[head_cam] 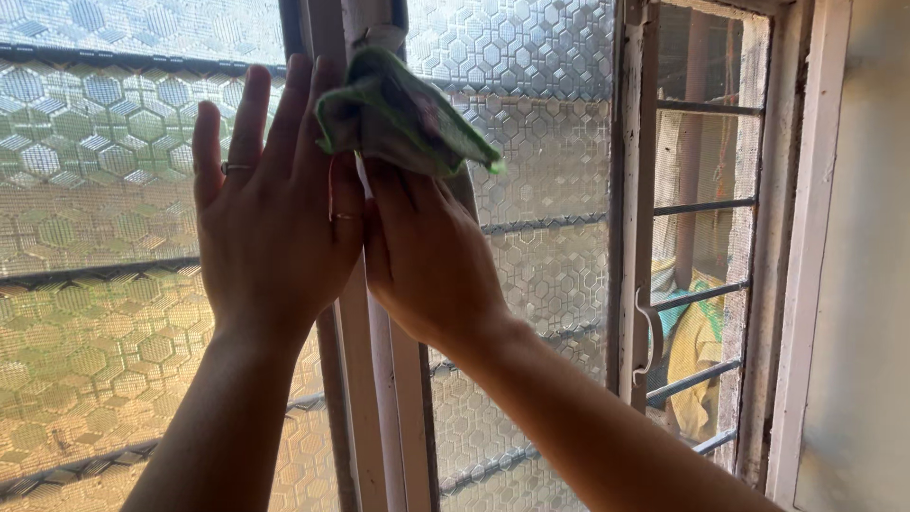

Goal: The person wipes the white window frame and textured glass panes with a cloth. They spray the cloth with a cleaning solution from a blue spray bottle and continue wiping the frame edges and corners.

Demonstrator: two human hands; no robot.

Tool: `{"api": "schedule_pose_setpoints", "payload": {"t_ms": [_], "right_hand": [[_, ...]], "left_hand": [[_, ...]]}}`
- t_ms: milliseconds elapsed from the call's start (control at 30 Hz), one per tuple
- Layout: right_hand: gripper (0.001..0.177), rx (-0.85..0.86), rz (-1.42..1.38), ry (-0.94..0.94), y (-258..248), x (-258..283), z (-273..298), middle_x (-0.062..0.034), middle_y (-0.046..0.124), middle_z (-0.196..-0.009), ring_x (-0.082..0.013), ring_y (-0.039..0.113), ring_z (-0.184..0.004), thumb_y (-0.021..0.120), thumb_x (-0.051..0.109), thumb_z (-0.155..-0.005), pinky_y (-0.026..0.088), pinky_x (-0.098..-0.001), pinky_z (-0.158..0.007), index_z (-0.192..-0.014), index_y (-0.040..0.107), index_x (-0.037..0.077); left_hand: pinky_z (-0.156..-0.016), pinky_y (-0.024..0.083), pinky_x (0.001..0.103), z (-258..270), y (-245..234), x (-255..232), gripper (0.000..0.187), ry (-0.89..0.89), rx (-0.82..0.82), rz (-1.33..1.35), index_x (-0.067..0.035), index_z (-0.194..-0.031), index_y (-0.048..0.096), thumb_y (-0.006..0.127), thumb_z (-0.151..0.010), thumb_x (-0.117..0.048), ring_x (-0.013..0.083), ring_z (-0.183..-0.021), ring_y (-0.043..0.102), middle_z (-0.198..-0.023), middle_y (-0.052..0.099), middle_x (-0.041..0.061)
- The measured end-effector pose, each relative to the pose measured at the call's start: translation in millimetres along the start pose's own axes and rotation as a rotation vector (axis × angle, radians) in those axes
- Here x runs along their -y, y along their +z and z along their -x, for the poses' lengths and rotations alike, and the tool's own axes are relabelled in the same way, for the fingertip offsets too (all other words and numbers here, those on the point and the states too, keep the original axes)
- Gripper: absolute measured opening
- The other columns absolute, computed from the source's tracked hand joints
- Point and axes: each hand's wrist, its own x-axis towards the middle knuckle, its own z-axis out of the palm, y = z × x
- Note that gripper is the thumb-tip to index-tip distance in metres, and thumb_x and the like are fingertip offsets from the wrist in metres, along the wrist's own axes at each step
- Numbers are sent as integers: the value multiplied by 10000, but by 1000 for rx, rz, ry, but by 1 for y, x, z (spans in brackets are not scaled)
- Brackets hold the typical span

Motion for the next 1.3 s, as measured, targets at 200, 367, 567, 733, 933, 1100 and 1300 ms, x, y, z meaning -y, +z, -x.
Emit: {"api": "schedule_pose_setpoints", "payload": {"t_ms": [200,367,567,733,933,1100,1300], "right_hand": [[499,112,6,13,-10,29,66,-242,565,-1364,-378,599,-1224,518,121,-1030,500,-513,-1071,-1501,457,-33],[426,88,-34,-26,-18,25,57,-218,618,-1281,-357,603,-1193,519,161,-1055,502,-521,-1048,-1442,502,-19],[468,145,-216,218,-6,19,28,-190,655,-1183,-321,671,-978,450,224,-1072,564,-456,-914,-1477,477,-10],[328,124,-117,119,-10,39,71,-192,656,-1078,-313,669,-934,460,216,-1094,566,-445,-888,-1328,553,5],[329,392,-171,260,-34,59,139,-181,675,-1225,-332,671,-1146,481,241,-1076,503,-441,-995,-1339,584,72],[353,230,-98,-58,-36,46,148,-263,623,-1397,-398,582,-1382,536,198,-1092,381,-481,-1209,-1379,557,-6],[369,227,-11,-42,-30,37,126,-241,619,-1415,-386,525,-1427,564,231,-1033,342,-465,-1284,-1351,603,47]], "left_hand": [[-1301,141,544,2,0,2,530,21,-28,-6,-112,-1665,356,382,-1175,-312,320,-1585,321,-1682,434,112],[-1305,141,540,2,0,-1,520,10,-26,-37,-132,-1678,349,381,-1183,-291,307,-1589,327,-1688,439,88],[-1289,125,546,4,-2,0,539,18,1,-22,-118,-1683,328,370,-1188,-327,319,-1587,312,-1696,412,104],[-1303,123,537,2,-2,0,525,2,8,-4,-135,-1684,322,332,-1190,-314,308,-1594,309,-1705,402,95],[-1303,59,536,25,0,-24,531,-186,86,-57,-188,-1685,249,293,-1175,-330,272,-1615,214,-1746,291,38],[-1294,11,548,59,4,-62,583,-328,133,-32,-191,-1673,178,316,-1138,-378,287,-1610,115,-1748,166,50],[-1314,35,552,67,4,-59,561,-318,171,-50,-242,-1688,176,333,-1157,-335,269,-1633,114,-1765,176,32]]}}
